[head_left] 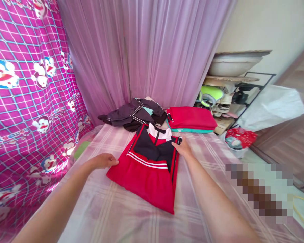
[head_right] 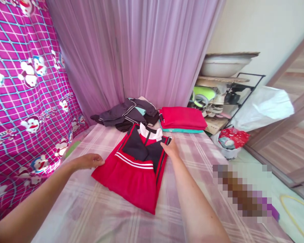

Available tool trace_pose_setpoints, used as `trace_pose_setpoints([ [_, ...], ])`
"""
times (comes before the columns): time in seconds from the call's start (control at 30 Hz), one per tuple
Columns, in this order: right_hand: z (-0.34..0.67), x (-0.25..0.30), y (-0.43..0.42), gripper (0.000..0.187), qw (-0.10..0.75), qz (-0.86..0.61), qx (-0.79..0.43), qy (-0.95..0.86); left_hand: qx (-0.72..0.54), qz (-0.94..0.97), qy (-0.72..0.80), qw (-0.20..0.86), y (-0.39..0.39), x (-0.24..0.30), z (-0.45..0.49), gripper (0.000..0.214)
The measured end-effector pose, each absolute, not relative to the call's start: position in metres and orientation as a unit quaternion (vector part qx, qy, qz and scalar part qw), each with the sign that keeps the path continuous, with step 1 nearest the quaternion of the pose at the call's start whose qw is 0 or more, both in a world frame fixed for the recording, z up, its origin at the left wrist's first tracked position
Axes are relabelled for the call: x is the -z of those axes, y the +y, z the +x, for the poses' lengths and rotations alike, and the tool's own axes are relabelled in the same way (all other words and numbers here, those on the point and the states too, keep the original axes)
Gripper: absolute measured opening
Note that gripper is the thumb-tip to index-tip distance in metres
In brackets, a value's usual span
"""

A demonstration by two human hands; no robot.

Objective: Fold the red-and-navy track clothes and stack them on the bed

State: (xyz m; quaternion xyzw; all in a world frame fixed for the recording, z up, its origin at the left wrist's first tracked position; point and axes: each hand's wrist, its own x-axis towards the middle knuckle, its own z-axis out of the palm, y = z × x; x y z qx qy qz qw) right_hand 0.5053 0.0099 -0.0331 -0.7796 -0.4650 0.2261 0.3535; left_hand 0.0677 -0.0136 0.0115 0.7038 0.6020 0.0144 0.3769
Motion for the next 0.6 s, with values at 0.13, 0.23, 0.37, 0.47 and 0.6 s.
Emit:
trace_pose_setpoints([
  [0.13, 0.524, 0.038, 0.019, 0.053, 0.395, -0.77, -0.307, -0.396, -0.13, 0.72, 0.624, 0.273, 0.054, -0.023, 0.11, 0.042],
  [0.23, 0.531, 0.04, 0.025, 0.035, 0.404, -0.752, -0.353, -0.384, -0.195, 0.702, 0.633, 0.263, 0.11, -0.017, 0.158, 0.041],
  [0.37, 0.535, 0.042, 0.034, 0.014, 0.418, -0.717, -0.374, -0.413, -0.22, 0.675, 0.635, 0.304, 0.156, 0.004, 0.205, 0.049],
  [0.47, 0.539, 0.039, 0.042, 0.019, 0.409, -0.699, -0.294, -0.508, -0.244, 0.656, 0.622, 0.352, 0.162, 0.014, 0.216, 0.052],
  [0.6, 0.543, 0.02, 0.068, 0.027, 0.396, -0.698, -0.192, -0.565, -0.338, 0.605, 0.551, 0.465, 0.159, 0.005, 0.208, 0.056],
])
